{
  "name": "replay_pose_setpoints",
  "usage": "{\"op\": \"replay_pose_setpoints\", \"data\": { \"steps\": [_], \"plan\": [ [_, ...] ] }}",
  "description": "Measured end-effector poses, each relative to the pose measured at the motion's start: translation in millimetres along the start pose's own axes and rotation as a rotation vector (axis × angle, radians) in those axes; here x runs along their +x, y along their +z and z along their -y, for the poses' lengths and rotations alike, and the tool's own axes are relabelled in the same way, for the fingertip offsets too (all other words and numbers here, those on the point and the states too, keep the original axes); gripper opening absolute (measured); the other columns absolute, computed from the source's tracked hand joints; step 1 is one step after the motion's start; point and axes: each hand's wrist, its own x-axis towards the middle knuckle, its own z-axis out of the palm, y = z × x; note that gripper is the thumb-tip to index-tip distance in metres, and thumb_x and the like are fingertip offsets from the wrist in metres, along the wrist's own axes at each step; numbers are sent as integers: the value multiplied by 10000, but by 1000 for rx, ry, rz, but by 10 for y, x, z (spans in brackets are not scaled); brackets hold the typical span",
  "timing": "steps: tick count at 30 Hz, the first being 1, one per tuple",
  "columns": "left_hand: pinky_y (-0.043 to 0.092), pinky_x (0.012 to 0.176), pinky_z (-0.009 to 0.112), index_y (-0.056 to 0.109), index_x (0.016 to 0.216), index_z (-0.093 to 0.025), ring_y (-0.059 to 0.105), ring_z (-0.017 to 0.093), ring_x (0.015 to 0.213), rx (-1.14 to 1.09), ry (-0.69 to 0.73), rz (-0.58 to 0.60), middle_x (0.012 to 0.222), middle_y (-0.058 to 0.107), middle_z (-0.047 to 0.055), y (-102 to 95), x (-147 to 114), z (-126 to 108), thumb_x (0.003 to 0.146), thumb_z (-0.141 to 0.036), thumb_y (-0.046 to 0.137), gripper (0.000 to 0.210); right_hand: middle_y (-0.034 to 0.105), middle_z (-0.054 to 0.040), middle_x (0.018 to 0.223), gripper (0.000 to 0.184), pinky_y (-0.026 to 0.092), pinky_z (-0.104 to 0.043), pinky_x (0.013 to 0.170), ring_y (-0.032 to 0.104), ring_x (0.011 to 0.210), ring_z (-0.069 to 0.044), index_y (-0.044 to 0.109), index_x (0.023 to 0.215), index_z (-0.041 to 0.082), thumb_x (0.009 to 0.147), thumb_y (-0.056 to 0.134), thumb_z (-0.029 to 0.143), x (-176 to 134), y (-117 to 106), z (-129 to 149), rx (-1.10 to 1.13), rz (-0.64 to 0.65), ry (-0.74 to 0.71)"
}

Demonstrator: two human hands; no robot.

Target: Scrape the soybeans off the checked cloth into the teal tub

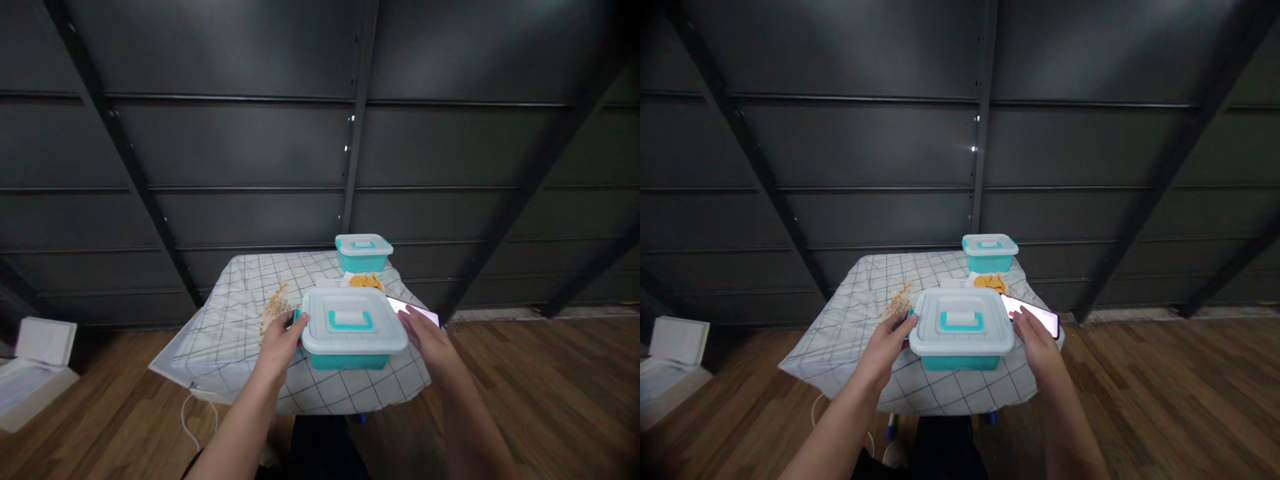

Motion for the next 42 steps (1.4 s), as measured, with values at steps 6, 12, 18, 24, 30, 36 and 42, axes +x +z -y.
{"op": "replay_pose_setpoints", "data": {
  "steps": [6,12,18,24,30,36,42],
  "plan": [
    [470,968,417,687,1114,-97,644,280,1057,95,221,-139,1154,692,152,55,-15,147,750,-399,675,474,720,-83,1106,399,547,-435,902,658,1049,-305,735,939,249,661,749,535,-284,71,112,247,125,147],
    [416,1045,439,704,1116,-125,607,290,1151,309,319,-115,1188,681,138,11,54,125,812,-380,582,414,707,-98,1138,488,514,-468,931,622,1106,-317,733,1014,215,689,726,579,-438,148,226,188,174,82],
    [319,1117,449,568,1301,-116,470,298,1308,411,305,-93,1377,545,159,108,62,62,796,-454,623,610,696,-91,1164,526,497,-459,928,612,1114,-308,715,1102,223,694,741,554,-500,164,196,202,215,56],
    [304,1127,436,538,1331,-130,458,291,1319,460,322,-123,1389,535,153,109,188,138,815,-349,583,562,736,-82,994,380,497,-366,792,650,903,-239,748,923,200,693,757,502,-294,81,221,291,261,62],
    [351,1087,516,580,1287,-159,476,333,1297,596,453,-190,1369,551,161,98,105,40,840,-408,564,512,716,-54,824,286,450,-300,699,614,748,-167,739,898,178,676,794,349,-173,54,259,393,398,130],
    [482,965,516,595,1259,-175,516,364,1247,1137,1209,170,1341,579,152,556,-339,-177,725,-539,715,658,705,-23,842,371,447,-282,669,608,741,-152,695,1019,206,681,797,319,-178,108,153,512,399,167],
    [541,863,454,662,1116,-135,674,298,1014,1195,1357,137,1115,714,128,748,-265,-38,877,-412,592,373,721,-33,1007,375,482,-320,751,629,896,-197,704,1009,240,675,794,384,-222,213,48,602,293,198]
  ]
}}
